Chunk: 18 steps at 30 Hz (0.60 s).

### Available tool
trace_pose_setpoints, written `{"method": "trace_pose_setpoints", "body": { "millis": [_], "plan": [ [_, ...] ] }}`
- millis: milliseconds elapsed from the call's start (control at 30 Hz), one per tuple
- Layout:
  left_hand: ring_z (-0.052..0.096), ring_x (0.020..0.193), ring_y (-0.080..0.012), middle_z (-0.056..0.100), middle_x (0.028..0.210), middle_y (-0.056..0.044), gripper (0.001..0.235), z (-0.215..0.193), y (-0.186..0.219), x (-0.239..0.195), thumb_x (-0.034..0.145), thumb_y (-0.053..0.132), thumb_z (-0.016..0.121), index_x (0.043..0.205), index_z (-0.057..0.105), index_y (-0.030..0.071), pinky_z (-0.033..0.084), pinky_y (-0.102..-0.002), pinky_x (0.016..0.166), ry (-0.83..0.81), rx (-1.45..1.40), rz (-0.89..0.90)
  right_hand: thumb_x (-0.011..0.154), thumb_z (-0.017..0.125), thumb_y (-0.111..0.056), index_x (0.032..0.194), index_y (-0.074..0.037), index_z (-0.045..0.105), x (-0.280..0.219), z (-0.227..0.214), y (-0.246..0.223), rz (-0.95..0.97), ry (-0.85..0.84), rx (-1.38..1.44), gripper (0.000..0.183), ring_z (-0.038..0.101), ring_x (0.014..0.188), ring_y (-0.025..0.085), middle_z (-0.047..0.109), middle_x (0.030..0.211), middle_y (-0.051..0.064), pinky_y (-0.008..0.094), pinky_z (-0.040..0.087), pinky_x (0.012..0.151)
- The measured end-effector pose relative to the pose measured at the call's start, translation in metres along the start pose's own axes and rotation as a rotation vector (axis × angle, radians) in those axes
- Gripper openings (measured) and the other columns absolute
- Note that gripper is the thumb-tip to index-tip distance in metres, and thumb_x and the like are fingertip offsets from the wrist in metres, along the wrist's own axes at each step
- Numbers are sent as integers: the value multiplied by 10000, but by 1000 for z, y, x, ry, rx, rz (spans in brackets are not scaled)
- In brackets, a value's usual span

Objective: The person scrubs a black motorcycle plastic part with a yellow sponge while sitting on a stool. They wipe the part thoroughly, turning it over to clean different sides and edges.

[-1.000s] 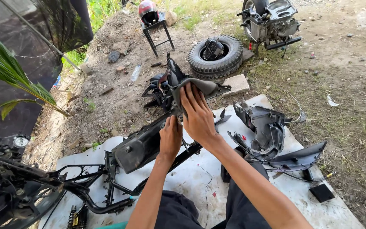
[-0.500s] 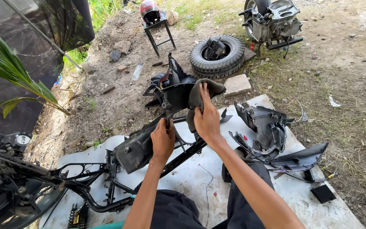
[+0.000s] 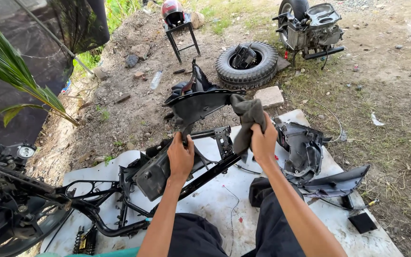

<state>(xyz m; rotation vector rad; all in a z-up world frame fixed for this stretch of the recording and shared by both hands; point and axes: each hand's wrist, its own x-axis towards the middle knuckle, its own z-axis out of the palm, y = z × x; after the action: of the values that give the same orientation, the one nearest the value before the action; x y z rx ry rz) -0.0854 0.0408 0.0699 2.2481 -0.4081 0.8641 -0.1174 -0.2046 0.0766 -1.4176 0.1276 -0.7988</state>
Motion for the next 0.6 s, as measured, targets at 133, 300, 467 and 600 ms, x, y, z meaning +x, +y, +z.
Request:
{"method": "trace_pose_setpoints", "body": {
  "millis": [133, 300, 467, 600],
  "plan": [
    [652, 690, -402, 645, 844, -195, 194, 22, 7, -7, 1042, 181, 585, 1023, 556, -10, 497, -510, 612, -79, -31, -19, 874, 550, -63, 1337, -33, 600, -12, 25, -29, -72, -142, -139, 467, 710, 939, 195, 753, 1037, 115, 333, 553, 892],
    [656, 715, -439, 614, 999, -196, 235, 48, 20, -13, 908, 40, 606, 1125, 522, 7, 531, -507, 549, -183, 101, 124, 932, 689, -205, 1470, -18, 533, -29, 42, -33, -712, -253, -576, 591, 485, 1350, 479, 537, 1525, 243, 581, 441, 1117],
    [667, 652, -405, 585, 1033, -204, 351, 75, 26, -20, 874, 79, 656, 1173, 493, -8, 545, -476, 511, -261, 209, 163, 913, 772, -365, 1450, 71, 482, -18, 35, -31, -645, -166, -575, 749, 506, 1325, 492, 502, 1505, 275, 551, 463, 1073],
    [692, 702, -361, 584, 1006, -162, 284, 91, 52, -17, 934, 181, 700, 1115, 515, 64, 554, -451, 531, -238, 236, 192, 942, 787, -266, 1383, 30, 550, -1, 23, -25, -615, -44, -511, 581, 657, 1272, 378, 620, 1449, 221, 425, 537, 1061]
  ]
}}
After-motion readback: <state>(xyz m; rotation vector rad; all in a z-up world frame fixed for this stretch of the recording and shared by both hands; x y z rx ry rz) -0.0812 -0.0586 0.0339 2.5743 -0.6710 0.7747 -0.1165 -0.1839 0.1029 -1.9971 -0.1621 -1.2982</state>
